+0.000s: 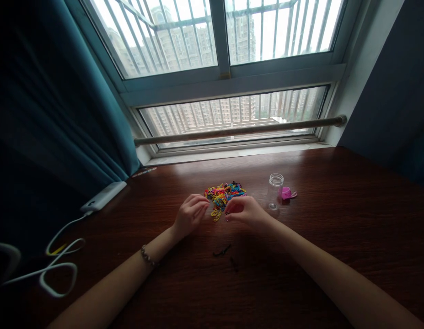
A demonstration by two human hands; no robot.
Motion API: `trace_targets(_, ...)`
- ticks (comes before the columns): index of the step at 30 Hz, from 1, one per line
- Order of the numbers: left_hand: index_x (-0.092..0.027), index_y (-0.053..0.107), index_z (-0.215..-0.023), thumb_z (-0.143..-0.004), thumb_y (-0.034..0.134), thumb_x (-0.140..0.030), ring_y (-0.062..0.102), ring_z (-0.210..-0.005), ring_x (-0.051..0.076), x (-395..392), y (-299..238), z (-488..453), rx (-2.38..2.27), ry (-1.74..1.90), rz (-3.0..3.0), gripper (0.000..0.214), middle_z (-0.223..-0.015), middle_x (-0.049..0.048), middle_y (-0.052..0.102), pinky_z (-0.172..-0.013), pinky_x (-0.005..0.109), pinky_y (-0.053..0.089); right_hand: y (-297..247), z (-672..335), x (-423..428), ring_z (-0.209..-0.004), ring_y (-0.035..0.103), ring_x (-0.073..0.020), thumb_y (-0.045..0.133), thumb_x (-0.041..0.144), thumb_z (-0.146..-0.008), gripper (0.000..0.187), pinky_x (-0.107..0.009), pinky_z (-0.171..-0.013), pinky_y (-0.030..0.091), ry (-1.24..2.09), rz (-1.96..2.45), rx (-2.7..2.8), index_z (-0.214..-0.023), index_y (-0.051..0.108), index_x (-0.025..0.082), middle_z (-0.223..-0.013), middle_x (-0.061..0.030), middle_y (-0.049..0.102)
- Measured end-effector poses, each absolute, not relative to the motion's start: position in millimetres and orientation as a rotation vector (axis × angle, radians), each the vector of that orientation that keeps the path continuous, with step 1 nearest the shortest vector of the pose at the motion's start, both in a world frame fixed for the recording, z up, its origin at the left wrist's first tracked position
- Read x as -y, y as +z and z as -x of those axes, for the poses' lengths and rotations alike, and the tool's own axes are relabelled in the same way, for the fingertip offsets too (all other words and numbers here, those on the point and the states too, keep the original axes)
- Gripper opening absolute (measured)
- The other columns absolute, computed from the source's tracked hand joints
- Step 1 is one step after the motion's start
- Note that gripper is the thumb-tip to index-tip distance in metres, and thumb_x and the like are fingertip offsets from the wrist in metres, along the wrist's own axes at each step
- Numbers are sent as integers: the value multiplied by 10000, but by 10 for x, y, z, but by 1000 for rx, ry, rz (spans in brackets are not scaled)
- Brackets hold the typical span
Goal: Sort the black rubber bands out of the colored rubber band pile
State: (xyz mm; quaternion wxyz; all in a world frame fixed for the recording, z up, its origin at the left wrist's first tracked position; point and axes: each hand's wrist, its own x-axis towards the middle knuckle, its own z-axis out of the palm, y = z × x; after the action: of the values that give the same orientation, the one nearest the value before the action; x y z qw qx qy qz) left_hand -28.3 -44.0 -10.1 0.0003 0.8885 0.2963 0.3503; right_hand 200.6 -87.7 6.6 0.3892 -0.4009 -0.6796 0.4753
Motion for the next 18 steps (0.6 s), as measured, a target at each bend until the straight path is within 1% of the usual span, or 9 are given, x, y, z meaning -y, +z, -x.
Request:
trace_targets(3, -167, 600, -880, -842, 440, -186, 490, -961, 204, 248, -190, 362, -1208, 1108, -2731, 165, -940, 73, 589, -875, 395, 421, 114, -1949, 975, -651, 567, -121, 680, 322, -644, 247, -210, -589, 437, 1394, 903, 1977, -778, 657, 116, -713, -28, 627)
trace_targets(7, -170, 577, -985, -838, 424, -162, 434, -1104, 224, 164, -303, 369, -1251, 990, -2777, 212, -1098, 83, 553, -945, 426, 382, 130, -1917, 1062, -689, 593, -134, 652, 310, -675, 273, -199, -600, 448, 1515, 795, 2259, -872, 680, 123, -772, -43, 649)
trace_targets(9, -166, 555, -1041, -838, 415, -158, 393, -1161, 234, 158, -346, 361, -1260, 913, -2815, 247, -1158, 84, 532, -970, 443, 358, 121, -1924, 1062, -689, 599, -134, 630, 290, -697, 264, -196, -608, 452, 1500, 818, 2264, -894, 676, 121, -771, -43, 654)
trace_targets(12, -158, 533, -1087, -843, 397, -163, 364, -1193, 250, 155, -382, 357, -1296, 807, -2839, 280, -1187, 88, 524, -980, 474, 334, 100, -1937, 1037, -665, 586, -125, 636, 268, -691, 234, -189, -603, 444, 1391, 857, 2243, -860, 678, 112, -741, -36, 649)
trace_targets(15, -162, 521, -1108, -848, 381, -172, 344, -1210, 263, 158, -386, 355, -1337, 739, -2841, 296, -1204, 84, 516, -985, 502, 305, 88, -1932, 1029, -635, 563, -107, 641, 255, -689, 198, -177, -577, 426, 1332, 784, 2301, -817, 686, 112, -720, -27, 631)
trace_targets(18, -163, 511, -1120, -851, 372, -171, 342, -1210, 261, 172, -373, 349, -1353, 718, -2839, 304, -1200, 85, 517, -993, 502, 286, 96, -1918, 1040, -614, 537, -92, 655, 272, -681, 188, -169, -559, 410, 1269, 680, 2365, -781, 696, 118, -698, -16, 596)
